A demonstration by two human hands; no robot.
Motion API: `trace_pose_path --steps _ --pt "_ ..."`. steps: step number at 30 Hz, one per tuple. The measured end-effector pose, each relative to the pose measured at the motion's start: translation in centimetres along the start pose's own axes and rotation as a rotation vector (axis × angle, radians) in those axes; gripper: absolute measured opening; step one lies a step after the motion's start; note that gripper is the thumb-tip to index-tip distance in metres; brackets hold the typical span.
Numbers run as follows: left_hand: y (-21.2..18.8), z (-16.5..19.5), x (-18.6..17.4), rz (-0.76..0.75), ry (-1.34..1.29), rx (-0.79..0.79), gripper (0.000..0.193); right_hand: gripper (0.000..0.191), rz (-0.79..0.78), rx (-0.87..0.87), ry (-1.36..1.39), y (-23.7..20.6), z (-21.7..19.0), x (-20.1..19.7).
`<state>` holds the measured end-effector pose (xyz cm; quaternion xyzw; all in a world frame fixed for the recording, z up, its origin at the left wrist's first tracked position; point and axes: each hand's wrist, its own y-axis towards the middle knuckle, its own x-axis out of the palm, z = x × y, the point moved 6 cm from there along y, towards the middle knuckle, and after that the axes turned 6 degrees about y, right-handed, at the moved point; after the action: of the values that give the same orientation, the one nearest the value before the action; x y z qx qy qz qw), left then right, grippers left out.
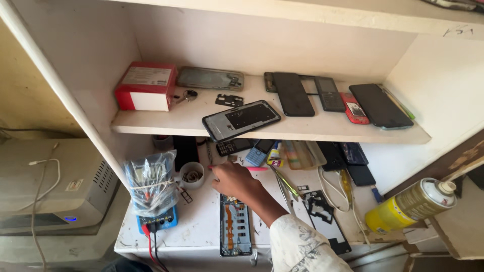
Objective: The person repairs a disassembled smartphone at a workbench, holding the phone frame steady with one hand while using a screwdriver and tweezers with the other to work on the internal board and components. A multimeter with test leads stays connected beside the phone throughout the work.
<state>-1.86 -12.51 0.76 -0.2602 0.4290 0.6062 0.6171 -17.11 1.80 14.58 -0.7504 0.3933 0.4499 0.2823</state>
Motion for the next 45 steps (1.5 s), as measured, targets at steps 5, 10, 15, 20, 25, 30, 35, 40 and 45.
trace_pose_path --steps 5,10,15,20,25,30,35,40,45 --pt "0.2 2.2 2.5 0.065 0.056 0.084 0.027 0.024 0.104 -0.029 0.023 0.6 2.2 0.8" --pt "1.9 2.6 1.4 0.375 0.137 0.227 0.026 0.014 0.087 -0.092 0.085 1.0 3.6 0.7" --pt "4.8 2.9 0.1 0.460 0.053 0.178 0.028 0.017 0.040 -0.178 0.194 -0.5 2.5 -0.2" --pt "6.7 4.7 0.5 0.262 0.093 0.290 0.060 0.022 -0.038 -0.061 0.179 -1.0 2.5 -0.2" --pt "6.8 4.6 0.1 0.246 0.159 0.324 0.056 0.014 0.072 -0.007 0.116 -0.5 1.7 -0.9" --pt "6.6 4.3 0.1 0.225 0.180 0.313 0.057 0.028 0.008 -0.141 0.172 -0.4 0.8 -0.6" --pt "7.2 3.8 0.0 0.198 0.212 0.301 0.058 0.021 0.000 0.004 0.156 0.1 1.7 -0.5" --pt "7.6 3.6 0.5 0.181 0.279 0.282 0.062 0.030 -0.029 -0.066 0.244 0.4 1.9 -0.7" --pt "7.5 3.7 1.4 0.145 0.303 0.272 0.065 0.024 0.136 -0.054 0.143 0.3 2.4 -0.5"
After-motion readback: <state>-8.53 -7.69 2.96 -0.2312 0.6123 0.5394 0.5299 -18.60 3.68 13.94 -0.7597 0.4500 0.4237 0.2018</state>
